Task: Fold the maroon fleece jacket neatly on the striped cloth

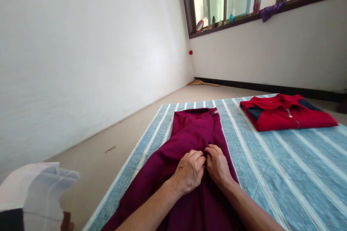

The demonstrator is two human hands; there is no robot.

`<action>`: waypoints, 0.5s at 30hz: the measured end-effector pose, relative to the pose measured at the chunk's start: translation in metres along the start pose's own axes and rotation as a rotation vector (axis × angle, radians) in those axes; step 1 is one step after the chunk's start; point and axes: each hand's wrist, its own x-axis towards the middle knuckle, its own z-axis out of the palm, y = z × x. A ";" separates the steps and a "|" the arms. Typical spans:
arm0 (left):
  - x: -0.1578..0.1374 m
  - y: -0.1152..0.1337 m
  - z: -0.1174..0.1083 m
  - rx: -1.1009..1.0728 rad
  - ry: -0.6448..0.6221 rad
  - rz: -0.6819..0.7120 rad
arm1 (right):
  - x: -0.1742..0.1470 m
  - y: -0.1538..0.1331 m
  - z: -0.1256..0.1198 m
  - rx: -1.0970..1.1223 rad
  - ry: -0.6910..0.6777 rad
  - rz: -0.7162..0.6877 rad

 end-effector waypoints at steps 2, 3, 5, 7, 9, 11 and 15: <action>-0.002 -0.004 -0.003 -0.040 0.005 -0.002 | 0.000 0.001 0.001 -0.022 0.004 -0.011; -0.004 -0.005 -0.004 -0.048 0.006 -0.016 | -0.001 0.001 0.001 -0.028 0.007 -0.018; -0.006 -0.006 -0.006 -0.045 0.001 -0.044 | -0.001 0.000 0.002 -0.032 0.017 -0.033; -0.009 -0.003 -0.007 -0.049 -0.009 -0.048 | -0.002 0.001 0.002 -0.029 0.028 -0.067; -0.014 -0.001 -0.012 -0.078 0.009 -0.039 | -0.003 0.001 0.002 -0.018 0.030 -0.129; -0.024 -0.002 -0.021 -0.112 0.072 -0.039 | -0.005 0.003 0.002 -0.012 0.022 -0.194; -0.059 -0.025 -0.046 -0.083 0.230 -0.151 | -0.008 0.006 0.003 -0.030 0.010 -0.235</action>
